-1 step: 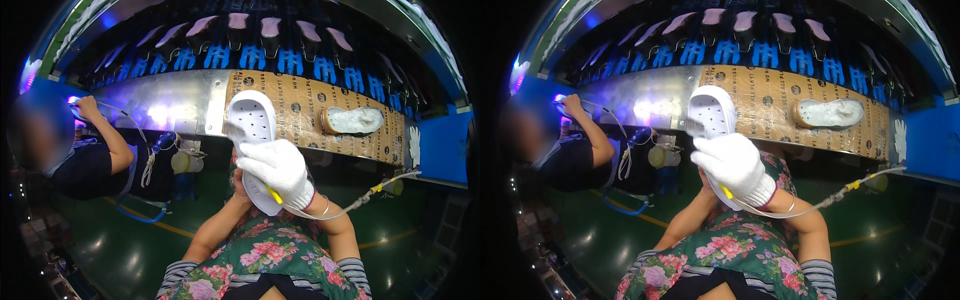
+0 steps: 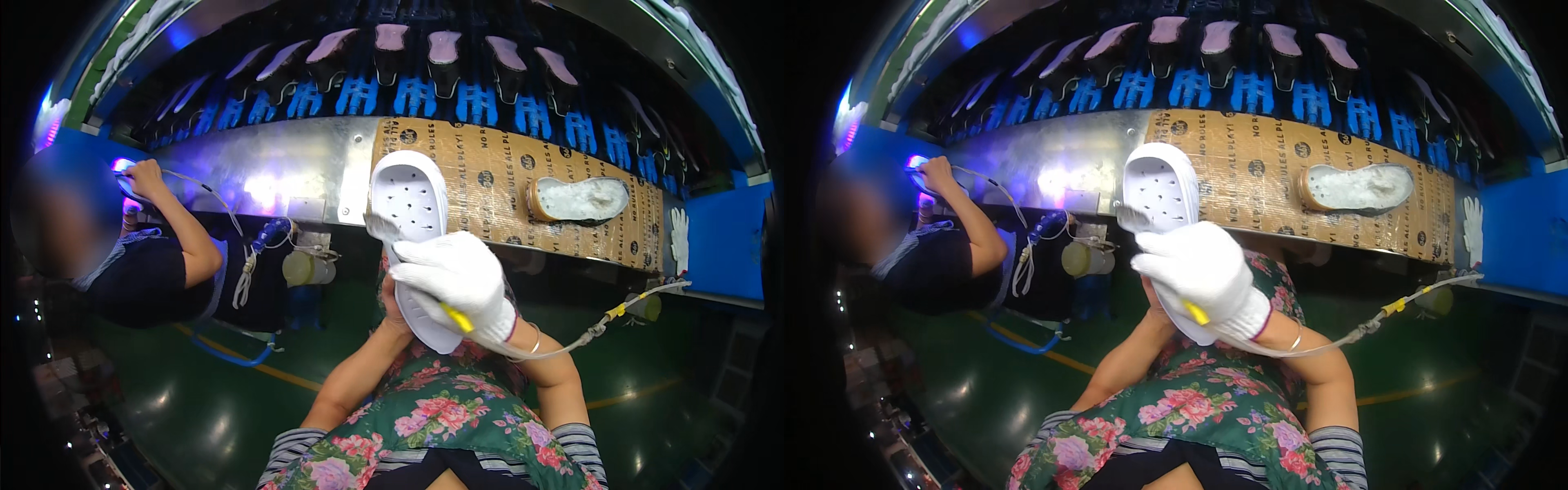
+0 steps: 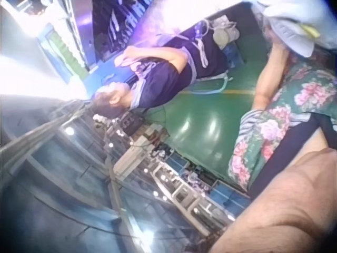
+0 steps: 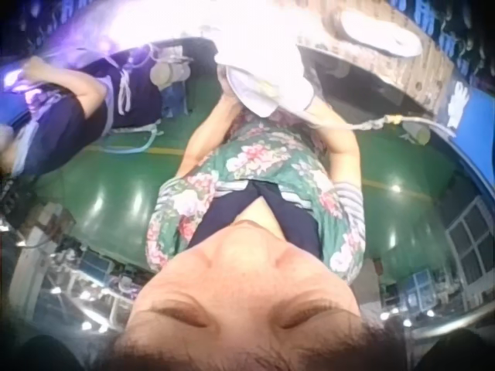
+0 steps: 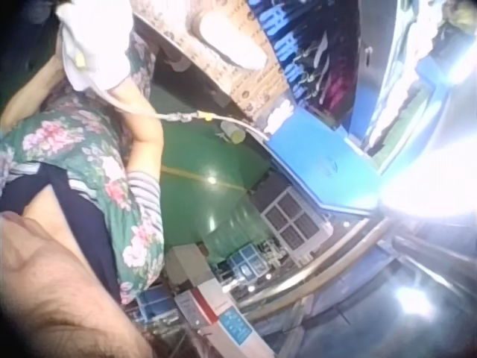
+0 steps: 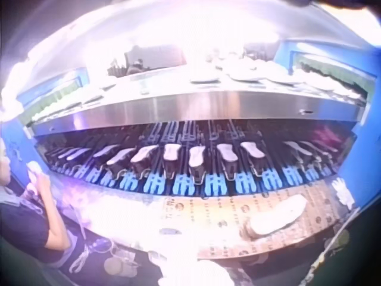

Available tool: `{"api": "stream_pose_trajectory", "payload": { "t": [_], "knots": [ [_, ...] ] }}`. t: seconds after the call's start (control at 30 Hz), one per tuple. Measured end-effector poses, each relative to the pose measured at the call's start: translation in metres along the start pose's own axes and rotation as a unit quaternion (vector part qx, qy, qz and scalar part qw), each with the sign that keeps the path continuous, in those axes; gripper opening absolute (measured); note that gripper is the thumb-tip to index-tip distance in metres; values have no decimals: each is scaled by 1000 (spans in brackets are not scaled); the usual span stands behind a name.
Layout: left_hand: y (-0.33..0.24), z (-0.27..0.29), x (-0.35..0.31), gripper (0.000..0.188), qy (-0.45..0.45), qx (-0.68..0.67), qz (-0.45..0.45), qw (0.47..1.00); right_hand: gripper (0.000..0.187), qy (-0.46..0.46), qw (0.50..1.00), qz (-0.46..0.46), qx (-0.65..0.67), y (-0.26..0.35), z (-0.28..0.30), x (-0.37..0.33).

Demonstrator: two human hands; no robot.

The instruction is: The person repeatedly picks white slip-on shoes from a conveyor belt, uses a yellow-handled tool to trim or scrape the sole and edges, then places the shoes back on the belt. The process is repeated for multiple shoes in a factory setting.

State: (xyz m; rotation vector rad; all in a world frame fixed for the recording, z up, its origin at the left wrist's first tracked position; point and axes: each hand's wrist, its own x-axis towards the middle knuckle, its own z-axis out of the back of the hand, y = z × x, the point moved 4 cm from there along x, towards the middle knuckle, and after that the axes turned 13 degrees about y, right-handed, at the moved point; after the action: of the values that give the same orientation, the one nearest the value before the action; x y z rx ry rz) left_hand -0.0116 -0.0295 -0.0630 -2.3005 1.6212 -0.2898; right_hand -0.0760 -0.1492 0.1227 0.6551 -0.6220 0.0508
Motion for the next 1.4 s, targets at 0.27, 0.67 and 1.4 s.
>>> {"api": "stream_pose_trajectory", "payload": {
  "t": [0.27,0.67,1.4],
  "knots": [
    [-15,-3,8,105,-39,75,5,996,37,-50,999,1,-21,-12,-10,2],
    [-34,-11,45,114,104,-63,-58,991,29,-75,996,34,41,-9,-25,-1],
    [-69,-36,73,126,265,-135,43,954,28,62,955,66,282,-14,-29,-18]
  ]
}}
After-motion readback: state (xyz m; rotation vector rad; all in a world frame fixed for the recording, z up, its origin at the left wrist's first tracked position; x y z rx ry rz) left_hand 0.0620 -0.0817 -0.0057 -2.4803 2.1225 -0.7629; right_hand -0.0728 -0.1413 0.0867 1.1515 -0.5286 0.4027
